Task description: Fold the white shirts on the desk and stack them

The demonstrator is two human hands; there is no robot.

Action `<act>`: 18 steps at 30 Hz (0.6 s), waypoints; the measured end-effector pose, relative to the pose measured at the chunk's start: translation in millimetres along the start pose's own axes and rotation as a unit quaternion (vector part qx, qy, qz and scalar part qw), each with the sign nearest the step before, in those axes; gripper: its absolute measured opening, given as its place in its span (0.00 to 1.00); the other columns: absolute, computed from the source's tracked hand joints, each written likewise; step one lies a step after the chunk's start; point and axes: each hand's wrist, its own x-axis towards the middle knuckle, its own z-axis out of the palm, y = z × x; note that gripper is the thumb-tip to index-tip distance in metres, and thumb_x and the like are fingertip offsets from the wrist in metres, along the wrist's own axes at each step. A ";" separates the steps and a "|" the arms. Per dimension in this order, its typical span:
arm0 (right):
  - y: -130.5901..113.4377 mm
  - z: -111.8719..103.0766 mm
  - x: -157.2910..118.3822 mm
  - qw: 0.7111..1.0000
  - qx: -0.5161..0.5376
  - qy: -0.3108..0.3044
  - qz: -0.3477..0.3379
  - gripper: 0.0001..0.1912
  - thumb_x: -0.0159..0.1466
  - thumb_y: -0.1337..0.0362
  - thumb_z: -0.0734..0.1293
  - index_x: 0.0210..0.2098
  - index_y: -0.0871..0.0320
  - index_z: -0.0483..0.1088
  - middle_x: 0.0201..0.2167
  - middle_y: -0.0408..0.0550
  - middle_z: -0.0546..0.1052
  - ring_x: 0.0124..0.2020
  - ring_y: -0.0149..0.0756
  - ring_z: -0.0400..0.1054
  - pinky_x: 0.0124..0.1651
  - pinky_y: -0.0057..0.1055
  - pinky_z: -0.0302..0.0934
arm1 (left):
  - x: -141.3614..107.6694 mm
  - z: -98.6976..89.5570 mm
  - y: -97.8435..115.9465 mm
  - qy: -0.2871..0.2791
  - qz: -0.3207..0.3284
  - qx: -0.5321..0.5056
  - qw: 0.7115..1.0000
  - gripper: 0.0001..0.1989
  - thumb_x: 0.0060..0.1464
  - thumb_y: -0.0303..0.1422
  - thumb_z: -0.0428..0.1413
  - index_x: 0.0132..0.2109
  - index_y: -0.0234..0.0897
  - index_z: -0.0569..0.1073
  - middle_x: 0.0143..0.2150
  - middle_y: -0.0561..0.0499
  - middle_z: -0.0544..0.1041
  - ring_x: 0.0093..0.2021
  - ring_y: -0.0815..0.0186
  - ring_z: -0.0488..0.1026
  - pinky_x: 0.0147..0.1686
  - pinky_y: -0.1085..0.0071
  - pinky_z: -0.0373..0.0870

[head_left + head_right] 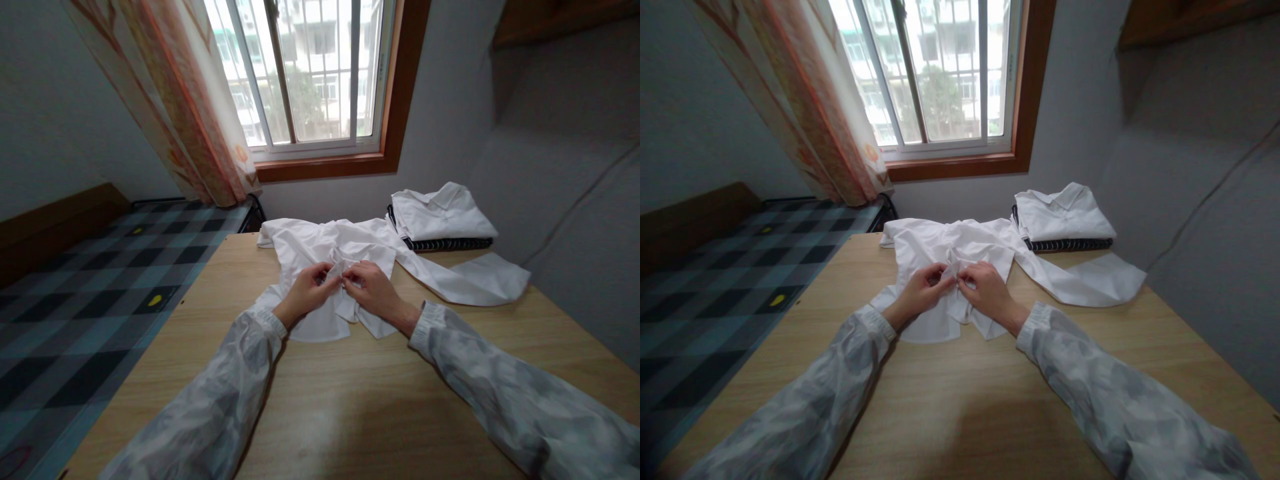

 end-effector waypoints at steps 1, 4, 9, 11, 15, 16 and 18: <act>-0.2 0.0 0.2 1.000 0.002 -0.002 0.003 0.07 0.71 0.69 0.71 0.35 0.55 0.78 0.34 0.46 0.82 0.39 0.42 0.73 0.50 0.40 0.62 | 0.0 -0.4 0.9 -0.002 0.001 -0.001 1.000 0.17 0.63 0.46 0.66 0.45 0.35 0.82 0.38 0.49 0.82 0.37 0.64 0.75 0.38 0.70 0.70; 0.1 0.8 0.8 1.000 0.019 0.003 0.022 0.08 0.71 0.68 0.72 0.35 0.55 0.80 0.34 0.46 0.83 0.39 0.42 0.75 0.49 0.39 0.64 | 1.0 -2.0 2.3 -0.010 0.002 -0.006 1.000 0.18 0.63 0.48 0.66 0.45 0.35 0.83 0.40 0.48 0.84 0.39 0.62 0.77 0.41 0.69 0.72; 4.5 4.6 1.1 0.994 0.082 0.015 0.072 0.07 0.69 0.68 0.72 0.35 0.54 0.82 0.35 0.46 0.85 0.37 0.41 0.77 0.46 0.37 0.66 | 3.0 -6.2 2.1 -0.046 -0.010 -0.034 0.998 0.22 0.64 0.52 0.65 0.47 0.35 0.83 0.43 0.48 0.85 0.43 0.60 0.78 0.45 0.68 0.74; 6.6 5.5 1.3 0.991 0.108 0.012 0.080 0.06 0.69 0.67 0.72 0.36 0.54 0.82 0.36 0.46 0.86 0.38 0.41 0.77 0.45 0.37 0.66 | 3.2 -7.5 3.3 -0.058 -0.018 -0.047 0.997 0.23 0.64 0.53 0.65 0.46 0.35 0.83 0.43 0.48 0.84 0.43 0.60 0.78 0.45 0.68 0.74; 7.4 4.5 1.8 0.988 0.129 0.001 0.080 0.08 0.71 0.65 0.70 0.36 0.55 0.81 0.36 0.46 0.85 0.38 0.41 0.76 0.45 0.36 0.65 | 3.0 -8.5 7.9 -0.052 -0.039 -0.064 0.996 0.25 0.63 0.56 0.64 0.41 0.35 0.81 0.37 0.50 0.80 0.39 0.63 0.74 0.41 0.69 0.71; 6.7 3.9 1.7 0.988 0.131 0.002 0.081 0.09 0.72 0.64 0.69 0.36 0.55 0.81 0.36 0.46 0.85 0.38 0.40 0.76 0.44 0.36 0.65 | 3.0 -8.5 8.7 -0.049 -0.045 -0.067 0.996 0.26 0.63 0.57 0.64 0.39 0.35 0.81 0.35 0.51 0.78 0.37 0.64 0.72 0.39 0.70 0.69; 4.9 2.5 1.5 0.986 0.138 0.015 0.090 0.11 0.75 0.62 0.67 0.38 0.55 0.80 0.37 0.46 0.84 0.39 0.41 0.76 0.45 0.36 0.65 | 3.2 -8.4 9.4 -0.045 -0.057 -0.070 0.995 0.27 0.63 0.58 0.64 0.36 0.35 0.79 0.31 0.53 0.74 0.34 0.66 0.68 0.37 0.70 0.66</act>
